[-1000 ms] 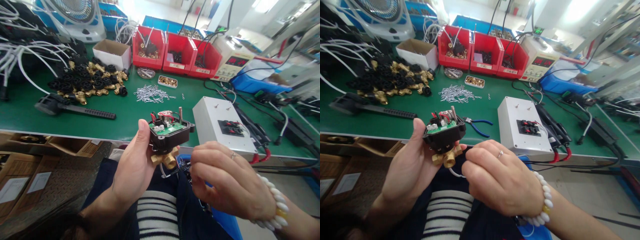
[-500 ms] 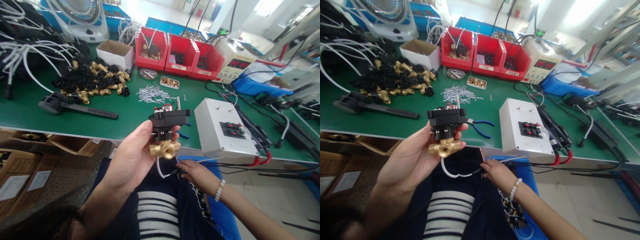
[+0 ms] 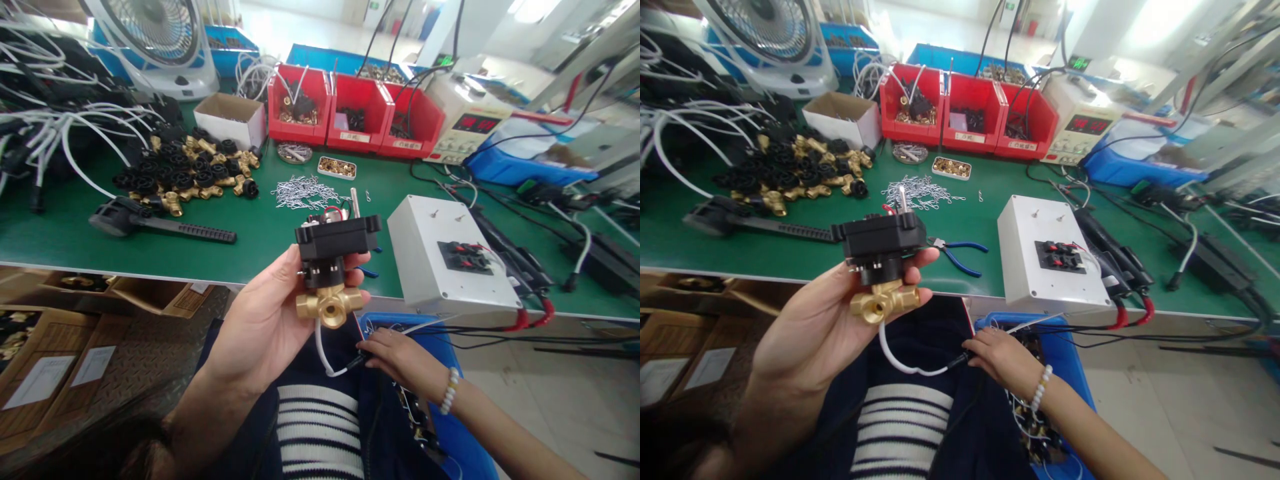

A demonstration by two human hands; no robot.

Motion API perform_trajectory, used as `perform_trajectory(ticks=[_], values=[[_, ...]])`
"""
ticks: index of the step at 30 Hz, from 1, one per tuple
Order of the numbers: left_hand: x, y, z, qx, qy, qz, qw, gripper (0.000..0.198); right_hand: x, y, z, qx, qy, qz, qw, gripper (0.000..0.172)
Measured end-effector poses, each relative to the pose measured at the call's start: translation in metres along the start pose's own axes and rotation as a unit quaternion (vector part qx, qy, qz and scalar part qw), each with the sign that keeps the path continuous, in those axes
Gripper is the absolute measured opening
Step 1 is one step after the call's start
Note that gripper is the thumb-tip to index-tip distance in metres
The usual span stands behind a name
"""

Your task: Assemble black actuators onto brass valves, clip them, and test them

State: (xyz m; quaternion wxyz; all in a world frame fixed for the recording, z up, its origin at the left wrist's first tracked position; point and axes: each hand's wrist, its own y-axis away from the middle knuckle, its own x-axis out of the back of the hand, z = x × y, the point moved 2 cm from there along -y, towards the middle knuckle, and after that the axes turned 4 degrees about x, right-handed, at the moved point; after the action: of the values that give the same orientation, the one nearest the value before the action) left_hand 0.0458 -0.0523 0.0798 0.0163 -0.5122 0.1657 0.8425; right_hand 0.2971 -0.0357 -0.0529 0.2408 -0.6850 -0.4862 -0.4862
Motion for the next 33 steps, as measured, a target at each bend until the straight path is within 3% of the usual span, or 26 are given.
perform_trajectory(ticks=[8,11,15,19,24,29,33], values=[[-0.002,0.002,-0.001,-0.012,-0.042,-0.003,0.999,0.038,0.003,0.005,-0.010,0.028,-0.050,0.007,0.998,0.033],[-0.001,0.001,0.002,-0.085,-0.110,0.033,0.990,0.027,-0.001,0.005,-0.013,0.034,-0.067,0.017,0.997,0.032],[0.002,-0.004,0.007,-0.169,-0.197,0.069,0.963,0.044,-0.007,0.004,-0.015,0.038,-0.075,0.027,0.996,0.033],[0.002,-0.006,0.009,-0.156,-0.220,0.063,0.961,0.035,-0.009,0.004,-0.017,0.028,-0.067,0.015,0.997,0.032],[0.002,-0.005,0.007,-0.150,-0.206,0.077,0.964,0.039,-0.010,0.004,-0.021,0.044,-0.044,0.024,0.998,0.034],[0.005,-0.006,0.008,-0.139,-0.195,0.048,0.970,0.040,-0.011,0.001,-0.029,0.069,0.015,0.039,0.997,0.034],[0.009,0.003,0.020,-0.194,-0.211,0.090,0.954,0.025,0.006,0.000,-0.046,0.062,-0.054,0.118,0.990,0.028]])
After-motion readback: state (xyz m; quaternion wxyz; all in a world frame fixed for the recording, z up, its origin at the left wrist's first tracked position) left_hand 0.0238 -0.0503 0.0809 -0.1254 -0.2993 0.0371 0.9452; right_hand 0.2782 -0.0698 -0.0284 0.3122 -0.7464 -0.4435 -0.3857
